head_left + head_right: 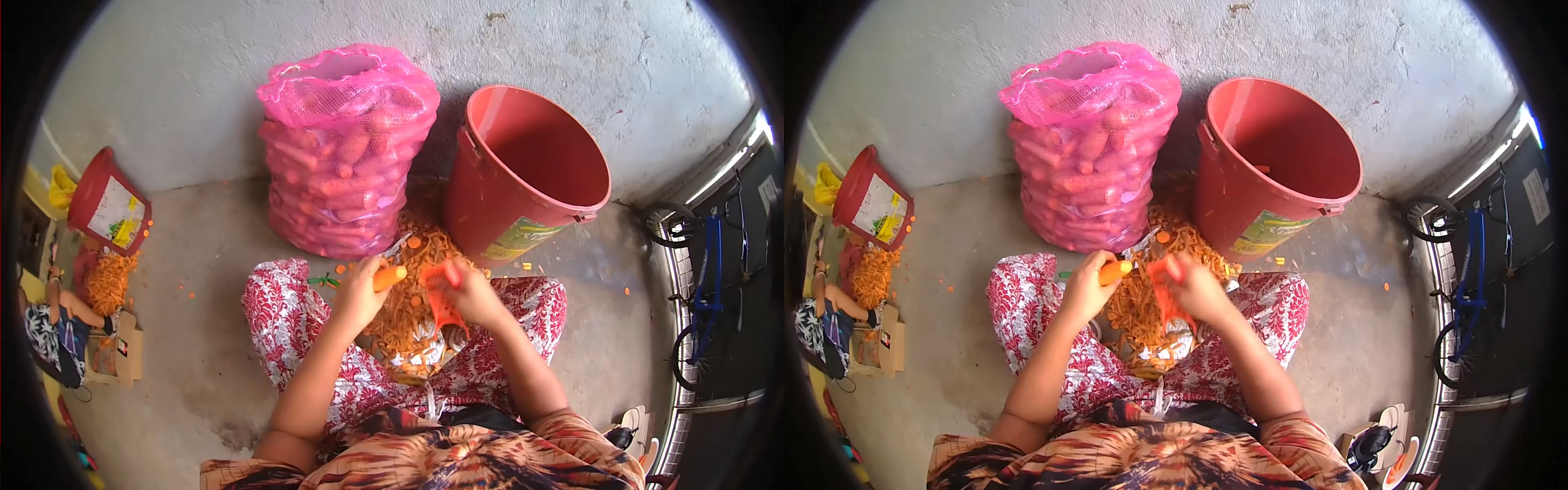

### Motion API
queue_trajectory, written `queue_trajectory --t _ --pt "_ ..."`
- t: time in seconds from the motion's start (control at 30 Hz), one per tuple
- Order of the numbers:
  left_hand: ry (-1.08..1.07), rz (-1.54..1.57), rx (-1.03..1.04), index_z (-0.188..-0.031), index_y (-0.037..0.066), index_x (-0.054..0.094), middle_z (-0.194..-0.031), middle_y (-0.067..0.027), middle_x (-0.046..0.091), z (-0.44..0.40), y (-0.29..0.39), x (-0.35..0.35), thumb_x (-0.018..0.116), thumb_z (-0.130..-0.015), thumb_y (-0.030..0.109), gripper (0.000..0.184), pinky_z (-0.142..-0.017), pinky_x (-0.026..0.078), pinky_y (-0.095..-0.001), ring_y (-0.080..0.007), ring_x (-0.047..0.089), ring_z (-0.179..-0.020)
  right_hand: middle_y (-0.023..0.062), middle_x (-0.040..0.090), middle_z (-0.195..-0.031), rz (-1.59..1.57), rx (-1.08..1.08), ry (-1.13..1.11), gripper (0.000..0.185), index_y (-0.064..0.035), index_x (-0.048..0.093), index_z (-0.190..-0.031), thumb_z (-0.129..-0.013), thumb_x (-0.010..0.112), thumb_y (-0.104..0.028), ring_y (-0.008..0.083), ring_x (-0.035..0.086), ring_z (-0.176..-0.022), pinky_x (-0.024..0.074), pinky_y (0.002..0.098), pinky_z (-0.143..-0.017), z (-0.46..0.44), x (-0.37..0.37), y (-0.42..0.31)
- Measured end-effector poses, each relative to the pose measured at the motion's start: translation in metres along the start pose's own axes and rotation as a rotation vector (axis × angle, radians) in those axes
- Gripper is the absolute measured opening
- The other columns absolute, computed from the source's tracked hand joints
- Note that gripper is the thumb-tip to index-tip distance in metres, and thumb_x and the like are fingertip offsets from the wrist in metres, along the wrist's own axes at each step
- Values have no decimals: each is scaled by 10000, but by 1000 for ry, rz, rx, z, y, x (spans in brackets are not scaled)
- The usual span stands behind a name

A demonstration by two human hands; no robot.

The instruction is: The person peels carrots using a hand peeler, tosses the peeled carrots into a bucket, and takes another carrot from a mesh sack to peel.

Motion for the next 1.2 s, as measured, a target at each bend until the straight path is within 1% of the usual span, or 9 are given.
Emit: queue_trajectory --t 0.07,0.13,0.17,0.4,0.53,0.8,1.03,1.1,1.2 --pt "0 -19 -67 -811 24 505 -837 -120 557 -3 -9 -2 662 -631 91 248 -666 427 -348 -296 550 -770 183 594 -795 56 82 -147 179 -11 468 -917 -760 517 -81 305 590 -780 450 359 -668 6 30 19" --pt "3 -89 -49 -810 26 511 -819 -124 557 -5 -20 1 668 -629 99 250 -650 427 -357 -304 549 -754 199 576 -756 256 109 -210 196 -14 467 -905 -747 530 -112 339 573 -754 437 383 -653 9 46 32" --pt "28 -110 -46 -808 27 513 -810 -126 557 -4 -24 2 670 -629 100 249 -646 427 -363 -307 548 -754 211 554 -740 185 89 -200 206 -12 465 -885 -733 549 -123 357 555 -742 424 394 -643 9 52 34" --pt "6 -194 -106 -788 44 494 -764 -132 564 3 -27 18 650 -667 154 226 -599 433 -404 -317 552 -716 202 543 -770 -20 166 -232 201 -1 481 -853 -728 568 -132 336 547 -761 417 373 -676 8 69 67" --pt "-29 -198 -94 -779 57 488 -725 -129 566 4 -29 27 634 -685 188 218 -555 437 -406 -323 559 -656 201 548 -784 45 191 -231 210 -3 492 -868 -729 563 -143 333 548 -774 417 371 -692 7 71 73" --pt "-49 -211 -72 -783 56 492 -736 -121 572 2 -27 31 633 -680 174 210 -568 441 -400 -321 562 -665 214 555 -802 58 243 -225 225 -11 494 -888 -719 553 -148 352 545 -807 417 384 -709 6 73 87" --pt "-31 -134 63 -780 43 487 -739 -123 565 1 -23 30 631 -667 131 203 -588 438 -398 -317 554 -690 209 579 -743 302 301 -115 222 -3 510 -889 -724 506 -151 369 561 -750 442 411 -672 1 64 90" --pt "-65 -99 -1 -796 36 499 -752 -124 569 1 -27 31 637 -671 135 211 -596 436 -384 -319 553 -713 210 584 -723 336 302 -80 215 -1 538 -858 -733 500 -171 359 573 -727 449 412 -661 -1 66 100" --pt "-63 133 -80 -826 30 516 -741 -121 570 2 -22 31 648 -685 159 232 -603 432 -358 -306 554 -706 215 590 -733 -73 537 -225 216 -9 580 -787 -744 493 -203 333 586 -735 454 402 -664 3 80 170"
Point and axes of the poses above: each hand's wrist, its own z-axis away from the middle knuckle, its own x-axis out of the palm, y = z × x, the point moved 8 cm from there along -z, towards the middle knuckle
